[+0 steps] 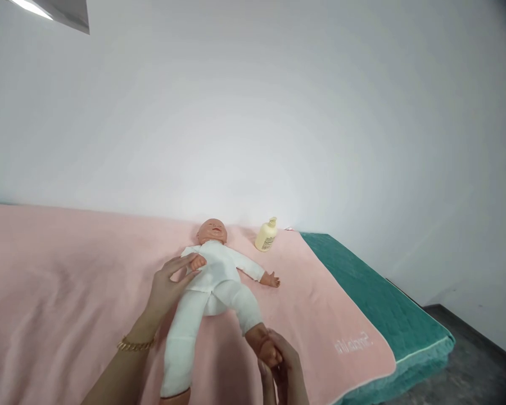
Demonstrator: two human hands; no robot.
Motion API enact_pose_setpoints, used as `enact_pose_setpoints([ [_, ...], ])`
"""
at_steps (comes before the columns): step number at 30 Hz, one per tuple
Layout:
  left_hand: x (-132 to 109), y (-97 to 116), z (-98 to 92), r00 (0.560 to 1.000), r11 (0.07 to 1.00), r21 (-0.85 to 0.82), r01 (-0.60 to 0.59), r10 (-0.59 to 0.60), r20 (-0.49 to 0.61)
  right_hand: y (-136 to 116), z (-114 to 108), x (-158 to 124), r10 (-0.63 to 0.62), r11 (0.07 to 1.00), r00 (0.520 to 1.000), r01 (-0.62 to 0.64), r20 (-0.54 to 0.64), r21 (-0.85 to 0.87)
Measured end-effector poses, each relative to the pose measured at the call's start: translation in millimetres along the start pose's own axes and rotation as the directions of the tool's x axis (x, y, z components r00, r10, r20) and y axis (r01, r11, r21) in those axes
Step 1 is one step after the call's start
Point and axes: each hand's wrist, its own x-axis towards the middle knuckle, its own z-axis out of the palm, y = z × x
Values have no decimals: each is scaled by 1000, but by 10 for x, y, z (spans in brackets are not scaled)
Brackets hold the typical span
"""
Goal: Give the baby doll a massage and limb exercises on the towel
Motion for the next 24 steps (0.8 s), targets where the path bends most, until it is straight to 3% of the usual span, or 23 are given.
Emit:
enact_pose_setpoints([
  [3, 4, -46, 17, 985, 987, 75, -141, 132, 114, -91, 113, 178, -24, 999, 994, 22, 102, 24],
  [6, 9, -70, 13, 969, 979, 103, -177, 155, 194, -165, 248, 359, -96, 995, 976, 93, 195, 27],
  [12, 3, -121, 15, 936, 954, 158, -253, 200, 290, -168, 542, 565, -102, 995, 959, 97, 265, 34],
  [17, 8, -142, 14, 904, 917, 188, -352, 281, 323, -98, 647, 612, -93, 995, 958, 85, 270, 42],
  [20, 6, -134, 5, 916, 932, 152, -328, 275, 294, -116, 638, 619, -93, 996, 957, 87, 276, 34],
  [24, 7, -103, -26, 978, 987, 38, -156, 149, 148, -157, 524, 559, -50, 999, 972, 43, 230, 32],
])
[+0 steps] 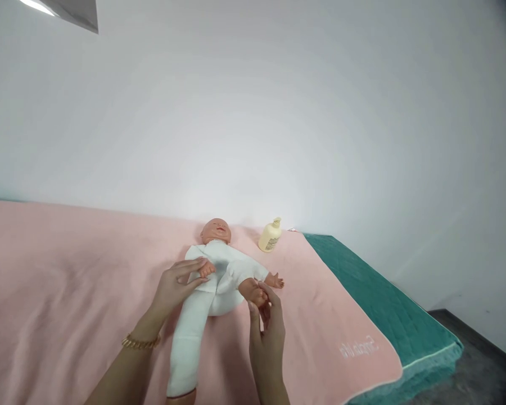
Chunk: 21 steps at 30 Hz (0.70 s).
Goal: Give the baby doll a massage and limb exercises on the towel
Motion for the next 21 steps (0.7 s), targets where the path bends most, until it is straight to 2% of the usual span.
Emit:
enact_pose_setpoints([
  [3, 20, 30, -46, 980, 980, -134, 146, -162, -113, -22, -124, -159, 46, 999, 995, -44, -93, 21],
  [5, 55, 39, -85, 941, 946, -259, 192, -253, -224, -38, -172, -257, 59, 998, 984, -58, -166, 9],
  [6, 80, 38, -107, 909, 919, -341, 196, -301, -288, -48, -164, -277, 54, 998, 980, -55, -194, -3],
  [8, 138, 23, -159, 796, 790, -593, 159, -457, -396, -73, -53, -220, 20, 999, 974, -27, -224, -27],
  [10, 194, -10, -222, 661, 581, -810, 82, -640, -392, -96, 192, -10, -10, 1000, 979, 4, -202, -29],
  [12, 234, -57, -287, 561, 406, -914, 22, -762, -324, -111, 544, 321, -37, 999, 985, 33, -170, -27],
  [15, 260, -150, -359, 460, 317, -948, 5, -843, -280, -104, 1121, 877, -76, 997, 991, 74, -114, -21],
  [17, 265, -221, -379, 419, 282, -959, -11, -870, -261, -66, 1440, 1185, -87, 996, 993, 86, -82, -17],
  [21, 269, -334, -380, 405, 264, -964, -20, -880, -249, 124, 1808, 1557, -72, 997, 996, 72, -45, -16],
])
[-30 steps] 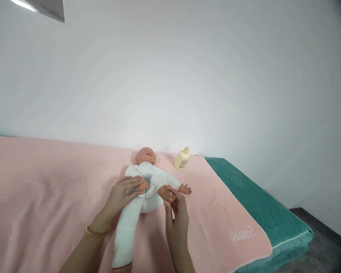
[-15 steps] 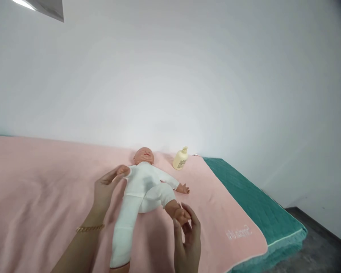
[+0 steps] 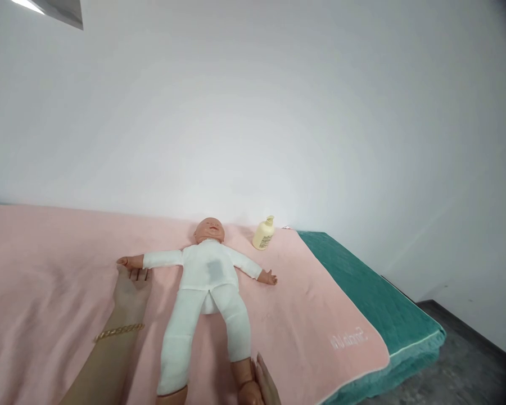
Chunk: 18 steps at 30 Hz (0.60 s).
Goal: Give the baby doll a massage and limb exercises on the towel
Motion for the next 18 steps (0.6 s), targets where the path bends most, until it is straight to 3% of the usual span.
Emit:
enact_pose_setpoints([
  [9, -17, 45, 22, 999, 1000, -6, 29, -29, -22, 587, 370, 268, 69, 995, 992, -60, 110, -86],
  [18, -56, 34, 10, 1000, 1000, 5, 10, -10, -4, 478, 247, 145, -20, 997, 996, 27, 82, -77],
])
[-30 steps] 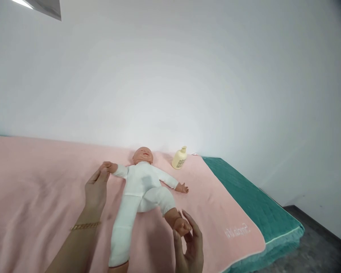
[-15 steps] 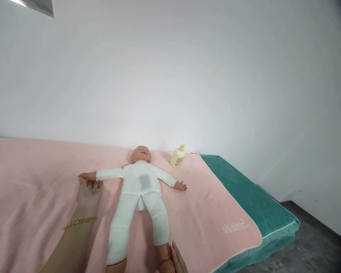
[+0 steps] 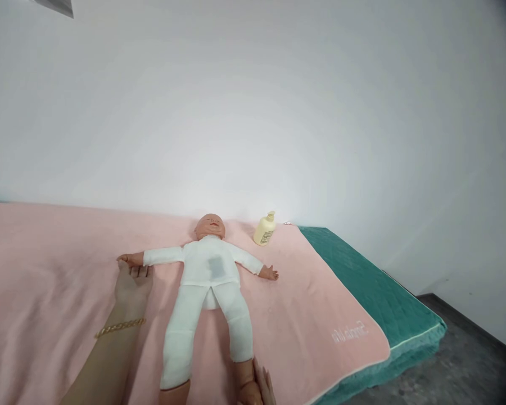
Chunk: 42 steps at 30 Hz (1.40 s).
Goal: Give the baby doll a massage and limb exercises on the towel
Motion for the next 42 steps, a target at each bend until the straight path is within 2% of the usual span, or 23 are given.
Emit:
enact_pose_setpoints([
  [7, -105, -9, 24, 992, 997, 22, -79, 77, 95, -333, -184, -116, 10, 1000, 999, -10, -32, -20],
  [9, -160, -24, 62, 983, 992, 47, -116, 107, 151, -446, -316, -237, 12, 1000, 999, -13, -47, -19],
  [11, -211, -50, 89, 960, 978, 112, -177, 147, 237, -532, -545, -460, 12, 1000, 997, -13, -78, -12],
  [13, -249, -83, 87, 910, 937, 206, -283, 194, 367, -581, -870, -787, 22, 1000, 993, -23, -120, -3],
  [15, -269, -118, 57, 831, 853, 316, -416, 216, 513, -594, -1245, -1174, 44, 999, 984, -43, -170, 11],
  [18, -280, -163, 0, 731, 698, 463, -547, 128, 671, -569, -1748, -1708, 71, 997, 970, -66, -231, 32],
  [21, -309, -208, -24, 632, 612, 494, -618, 14, 775, -520, -2025, -1992, 101, 994, 964, -90, -248, 53],
  [23, -348, -243, -23, 560, 540, 486, -687, -32, 828, -486, -2076, -2024, 129, 990, 971, -115, -203, 78],
  [25, -390, -281, -22, 513, 468, 487, -738, -80, 855, -458, -2057, -1982, 148, 986, 975, -133, -164, 100],
  [32, -335, -375, -59, 352, 353, 398, -847, -190, 917, -434, -1959, -1857, 208, 972, 965, -186, -162, 142],
  [36, -268, -393, -76, 330, 335, 383, -861, -207, 921, -448, -1970, -1873, 194, 974, 968, -169, -162, 153],
  [42, -376, -365, -64, 368, 352, 394, -849, -140, 919, -381, -2024, -1979, 188, 978, 966, -169, -175, 119],
])
